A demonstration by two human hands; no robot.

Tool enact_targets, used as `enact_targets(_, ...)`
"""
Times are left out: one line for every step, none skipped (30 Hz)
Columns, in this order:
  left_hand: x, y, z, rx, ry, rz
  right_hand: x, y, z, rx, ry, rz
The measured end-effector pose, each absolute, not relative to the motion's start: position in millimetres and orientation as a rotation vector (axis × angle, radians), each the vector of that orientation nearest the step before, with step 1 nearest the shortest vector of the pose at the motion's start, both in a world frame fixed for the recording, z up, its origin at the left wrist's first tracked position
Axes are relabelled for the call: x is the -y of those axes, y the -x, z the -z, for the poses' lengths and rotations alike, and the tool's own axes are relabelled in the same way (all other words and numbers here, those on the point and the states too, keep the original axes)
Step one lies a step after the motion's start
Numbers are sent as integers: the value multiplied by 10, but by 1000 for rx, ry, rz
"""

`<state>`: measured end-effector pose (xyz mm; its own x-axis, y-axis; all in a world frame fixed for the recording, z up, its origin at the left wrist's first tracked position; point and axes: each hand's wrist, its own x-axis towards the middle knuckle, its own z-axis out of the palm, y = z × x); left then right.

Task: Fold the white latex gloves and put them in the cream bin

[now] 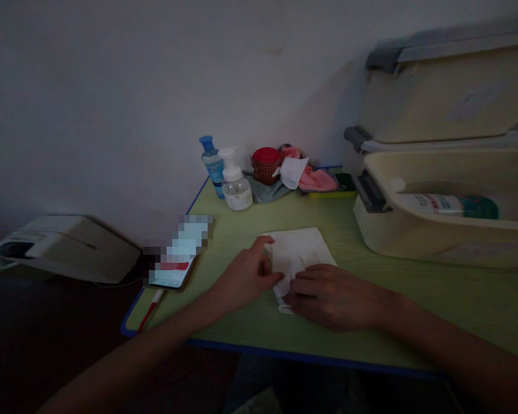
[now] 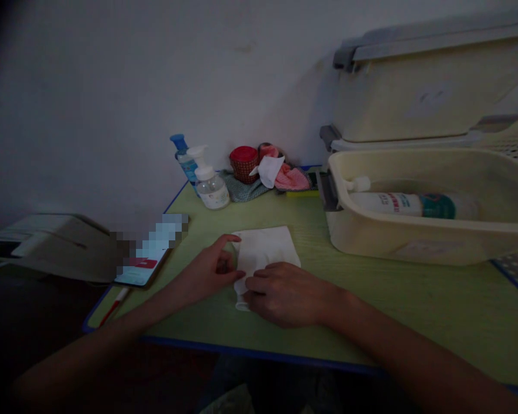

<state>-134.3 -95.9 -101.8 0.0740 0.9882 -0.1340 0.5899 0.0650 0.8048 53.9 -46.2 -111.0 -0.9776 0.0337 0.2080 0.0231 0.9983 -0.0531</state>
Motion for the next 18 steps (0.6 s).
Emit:
enact_targets(933,1335,1003,-1643,-1698,-731,459,-539,1111,2929,30,-63)
enact_targets(898,1321,985,-1674,-1789,-789,456,-540,1110,2929,15,-47)
enact_targets(854,1301,968,-1686,-1887,-842,453,-542,1108,2929,0,-26)
enact_targets(803,1275,954,-1676,-1989,-879,451,-544,1104,2933,-22,-6)
enact_targets(750,1246,946,-1644,-2092,-882,450,-546,1100,2936,-37,15)
enact_targets(699,1215,943,-1597,-2184,-855,451,-549,1095,2935,-42,33)
enact_targets(653,1185,948,-1548,-2261,-803,455,-551,1090,2933,-41,46)
enact_targets(617,1158,959,-1498,-2320,-731,461,-552,1086,2933,-31,56)
enact_targets(592,1135,975,-1454,-2361,-657,469,-553,1083,2936,-19,66)
enact_targets(579,1119,993,-1416,-2390,-585,479,-553,1081,2938,-8,74)
enact_targets(577,1109,1014,-1384,-2412,-519,489,-553,1081,2935,-4,80)
enact_targets(583,1104,1033,-1358,-2433,-465,498,-552,1083,2927,-6,80)
enact_targets(596,1103,1052,-1342,-2453,-427,505,-551,1087,2916,-8,73)
enact_targets(610,1103,1068,-1337,-2468,-398,510,-550,1091,2900,-4,62)
enact_targets(624,1105,1083,-1341,-2480,-372,512,-548,1097,2881,-4,47)
enact_targets(635,1105,1098,-1351,-2487,-343,512,-547,1104,2862,-6,36)
enact_targets(642,1104,1112,-1362,-2493,-309,511,-546,1111,2845,-13,30)
enact_targets(645,1102,1127,-1374,-2500,-271,509,-544,1119,2826,-18,23)
